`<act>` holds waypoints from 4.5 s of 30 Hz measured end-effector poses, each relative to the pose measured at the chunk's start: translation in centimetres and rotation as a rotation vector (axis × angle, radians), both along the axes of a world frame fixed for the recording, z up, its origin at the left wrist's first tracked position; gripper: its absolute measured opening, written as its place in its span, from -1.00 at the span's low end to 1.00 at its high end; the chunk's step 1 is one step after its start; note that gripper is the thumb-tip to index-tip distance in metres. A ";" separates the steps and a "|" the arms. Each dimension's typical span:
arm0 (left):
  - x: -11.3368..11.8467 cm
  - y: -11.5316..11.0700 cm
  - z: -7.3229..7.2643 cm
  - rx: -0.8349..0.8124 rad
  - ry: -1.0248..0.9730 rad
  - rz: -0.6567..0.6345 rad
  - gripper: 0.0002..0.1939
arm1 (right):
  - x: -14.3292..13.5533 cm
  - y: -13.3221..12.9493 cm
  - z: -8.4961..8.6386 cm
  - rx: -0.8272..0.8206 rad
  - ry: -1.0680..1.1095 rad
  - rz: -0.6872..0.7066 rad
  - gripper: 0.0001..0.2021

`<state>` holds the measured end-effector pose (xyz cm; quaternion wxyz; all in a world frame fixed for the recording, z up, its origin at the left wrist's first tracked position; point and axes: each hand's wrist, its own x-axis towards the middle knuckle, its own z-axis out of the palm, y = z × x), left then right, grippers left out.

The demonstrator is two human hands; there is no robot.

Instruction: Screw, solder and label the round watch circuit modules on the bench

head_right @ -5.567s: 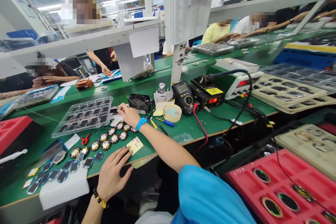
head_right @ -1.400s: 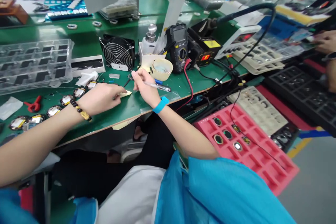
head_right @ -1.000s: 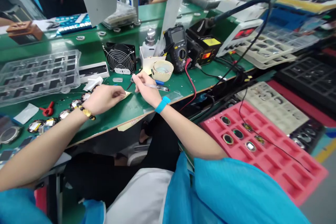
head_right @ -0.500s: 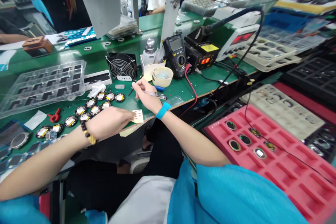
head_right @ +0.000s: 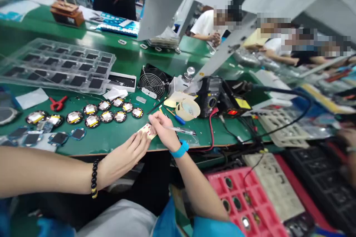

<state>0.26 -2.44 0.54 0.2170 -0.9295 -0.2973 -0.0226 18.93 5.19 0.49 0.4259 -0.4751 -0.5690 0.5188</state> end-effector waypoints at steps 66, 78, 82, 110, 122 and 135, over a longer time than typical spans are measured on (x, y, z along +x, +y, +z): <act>1.1 0.4 -2.6 0.098 -0.116 0.081 -0.47 | -0.6 0.1 -0.6 -0.025 -0.276 -0.098 -0.45; 1.1 0.3 -2.7 0.095 -0.150 0.082 -0.51 | -0.3 0.0 -0.9 -0.018 -0.310 -0.095 -0.48; 0.9 0.3 -2.6 0.092 -0.159 0.087 -0.51 | -0.2 0.1 -0.9 -0.005 -0.312 -0.106 -0.48; 0.5 0.2 -2.3 -0.064 -0.317 0.077 -0.48 | 0.0 0.0 -1.3 -0.010 -0.331 -0.135 -0.48; 0.5 0.4 -2.1 -0.068 -0.193 0.035 -0.45 | -0.2 0.1 -1.1 -0.021 -0.295 -0.150 -0.47; -0.1 0.2 -2.6 -0.127 -0.325 0.003 -0.40 | 0.0 0.2 -1.1 0.014 -0.313 -0.116 -0.49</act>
